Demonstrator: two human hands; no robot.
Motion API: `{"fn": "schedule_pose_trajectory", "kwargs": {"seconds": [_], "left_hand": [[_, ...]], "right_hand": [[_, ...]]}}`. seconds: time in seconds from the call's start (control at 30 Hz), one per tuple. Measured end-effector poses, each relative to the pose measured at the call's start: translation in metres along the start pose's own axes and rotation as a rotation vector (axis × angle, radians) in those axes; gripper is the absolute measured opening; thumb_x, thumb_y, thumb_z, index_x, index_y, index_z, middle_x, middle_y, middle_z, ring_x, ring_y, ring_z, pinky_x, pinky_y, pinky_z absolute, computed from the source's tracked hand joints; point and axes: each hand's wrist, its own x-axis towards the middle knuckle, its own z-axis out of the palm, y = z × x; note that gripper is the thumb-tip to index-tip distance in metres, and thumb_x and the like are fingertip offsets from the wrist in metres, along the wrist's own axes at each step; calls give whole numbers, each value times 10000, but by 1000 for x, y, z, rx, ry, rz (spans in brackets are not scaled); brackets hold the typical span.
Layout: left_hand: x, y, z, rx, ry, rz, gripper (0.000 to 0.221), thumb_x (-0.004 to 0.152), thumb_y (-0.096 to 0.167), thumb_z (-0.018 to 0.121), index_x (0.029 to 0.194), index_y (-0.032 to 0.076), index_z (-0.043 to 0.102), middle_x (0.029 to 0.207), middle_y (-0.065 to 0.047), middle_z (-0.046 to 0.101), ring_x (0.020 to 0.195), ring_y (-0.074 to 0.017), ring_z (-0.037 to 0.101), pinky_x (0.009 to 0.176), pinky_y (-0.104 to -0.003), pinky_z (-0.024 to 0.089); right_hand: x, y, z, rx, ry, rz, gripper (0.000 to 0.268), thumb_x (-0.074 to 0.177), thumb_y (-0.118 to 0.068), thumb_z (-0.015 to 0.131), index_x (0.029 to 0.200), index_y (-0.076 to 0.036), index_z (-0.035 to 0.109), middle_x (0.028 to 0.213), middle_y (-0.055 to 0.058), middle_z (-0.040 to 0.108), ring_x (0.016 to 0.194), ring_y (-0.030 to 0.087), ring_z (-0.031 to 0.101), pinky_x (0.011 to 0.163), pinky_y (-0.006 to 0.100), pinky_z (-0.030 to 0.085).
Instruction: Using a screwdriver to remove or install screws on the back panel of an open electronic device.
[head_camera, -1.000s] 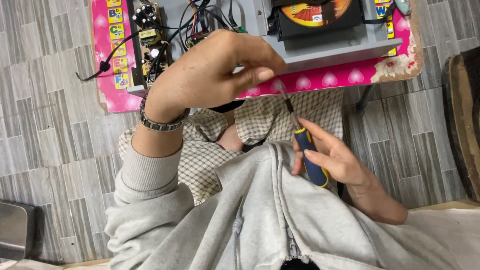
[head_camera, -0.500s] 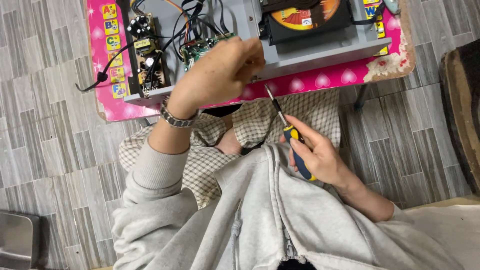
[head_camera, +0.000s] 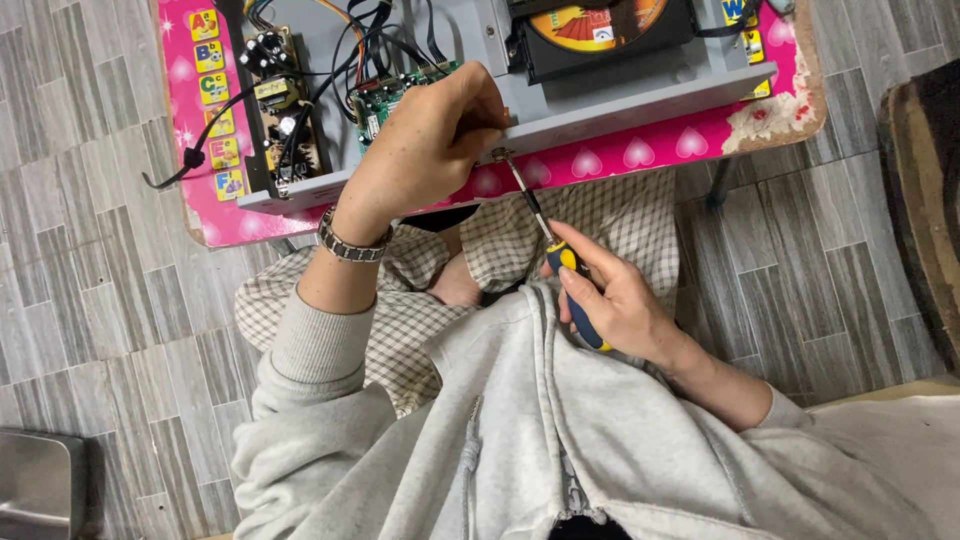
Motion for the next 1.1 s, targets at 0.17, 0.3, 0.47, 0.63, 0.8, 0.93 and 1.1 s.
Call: {"fn": "schedule_pose_trajectory", "kwargs": {"seconds": [0.17,0.3,0.47,0.63,0.8,0.93,1.1], "left_hand": [[1,-1,0,25,-2,-2,242,796,-114,694,971,-22,555,888,-87,738,697,-180,707,599,-283,536],[2,-1,0,39,-6,-22,226,802,-109,696,961,-14,567,870,-82,737,693,-180,714,590,-285,542],[2,-1,1,49,-8,-17,213,777,-120,675,946,-9,609,825,-71,727,652,-163,682,570,-278,511],[2,4,0,95,-7,-25,201,752,-90,661,934,-16,707,773,-65,730,592,-146,639,543,-275,488],[4,0,3,118,14,14,218,713,-116,652,891,-37,749,798,-86,765,578,-146,664,531,-265,508],[4,-1,3,112,11,22,214,723,-106,640,899,-45,744,784,-91,755,576,-151,649,528,-272,500],[3,1,3,125,26,28,200,729,-97,645,897,-40,738,794,-88,760,576,-171,652,554,-282,501]], "right_hand": [[2,-4,1,-30,1,-11,584,966,-39,487,1521,28,317,1129,120,643,643,113,589,560,211,523],[1,-1,1,-61,15,-16,585,966,-59,502,1516,29,326,1134,118,661,647,109,608,560,204,526],[4,-13,10,-434,129,-120,563,926,-15,541,1471,33,405,1045,121,637,648,164,570,575,274,500],[4,-12,17,-810,221,-255,536,924,5,581,1443,61,456,949,110,537,578,188,505,518,333,451],[4,-11,9,12,65,53,559,967,-7,487,1508,36,353,1007,104,654,531,112,575,424,218,492],[9,15,-5,938,-88,158,532,1022,-64,460,1529,32,331,1017,185,599,525,134,522,351,256,447],[7,11,14,615,14,84,557,1010,-111,481,1539,-18,333,1096,183,596,562,149,562,422,257,507]]}}
